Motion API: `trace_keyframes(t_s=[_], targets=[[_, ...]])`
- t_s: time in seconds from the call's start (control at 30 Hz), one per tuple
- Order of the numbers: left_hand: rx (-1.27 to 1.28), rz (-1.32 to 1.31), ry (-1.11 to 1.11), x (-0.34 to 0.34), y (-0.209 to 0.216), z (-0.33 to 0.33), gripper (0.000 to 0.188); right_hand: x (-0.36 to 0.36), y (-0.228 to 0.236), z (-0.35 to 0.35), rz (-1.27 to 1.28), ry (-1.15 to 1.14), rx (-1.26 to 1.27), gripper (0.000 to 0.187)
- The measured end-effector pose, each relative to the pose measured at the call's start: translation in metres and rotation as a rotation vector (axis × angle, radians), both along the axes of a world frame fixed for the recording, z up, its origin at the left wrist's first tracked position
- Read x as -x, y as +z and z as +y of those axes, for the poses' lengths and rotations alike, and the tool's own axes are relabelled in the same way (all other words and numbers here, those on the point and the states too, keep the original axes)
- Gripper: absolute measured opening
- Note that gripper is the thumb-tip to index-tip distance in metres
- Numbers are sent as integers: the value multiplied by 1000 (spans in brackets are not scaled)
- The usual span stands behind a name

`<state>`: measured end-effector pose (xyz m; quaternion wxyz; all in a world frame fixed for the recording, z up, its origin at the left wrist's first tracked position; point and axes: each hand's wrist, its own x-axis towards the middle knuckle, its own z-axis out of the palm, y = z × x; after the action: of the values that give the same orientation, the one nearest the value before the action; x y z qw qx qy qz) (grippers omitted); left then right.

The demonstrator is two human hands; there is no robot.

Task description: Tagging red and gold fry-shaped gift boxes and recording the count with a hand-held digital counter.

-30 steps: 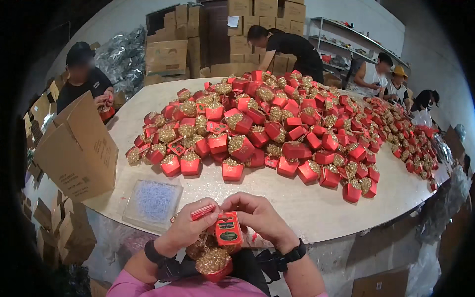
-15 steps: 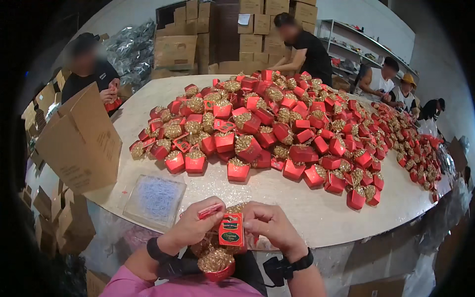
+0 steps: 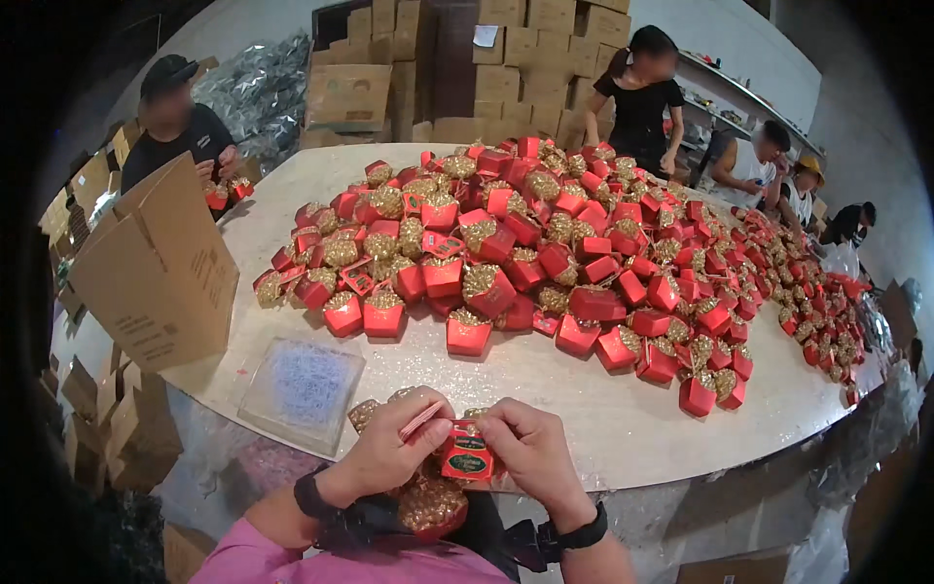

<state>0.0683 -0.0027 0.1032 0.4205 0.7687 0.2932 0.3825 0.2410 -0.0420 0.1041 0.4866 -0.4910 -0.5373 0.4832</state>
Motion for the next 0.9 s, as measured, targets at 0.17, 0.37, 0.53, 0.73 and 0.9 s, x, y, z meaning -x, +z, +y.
trace_keyframes(t_s=[0.17,0.37,0.53,0.73,0.9], targets=[[-96,-32,144,2,-4,-5,12,-3,-8,5,-91,-175,-90,15],[-39,-84,114,12,-4,-2,10,-12,-5,10,206,-206,-97,18],[34,-87,76,15,-15,-1,10,-7,-1,14,134,-188,-118,18],[253,-298,102,16,-9,6,10,-11,19,20,-25,-123,-337,17],[424,-478,-1,20,-3,14,10,-12,37,21,-151,-88,-338,13]])
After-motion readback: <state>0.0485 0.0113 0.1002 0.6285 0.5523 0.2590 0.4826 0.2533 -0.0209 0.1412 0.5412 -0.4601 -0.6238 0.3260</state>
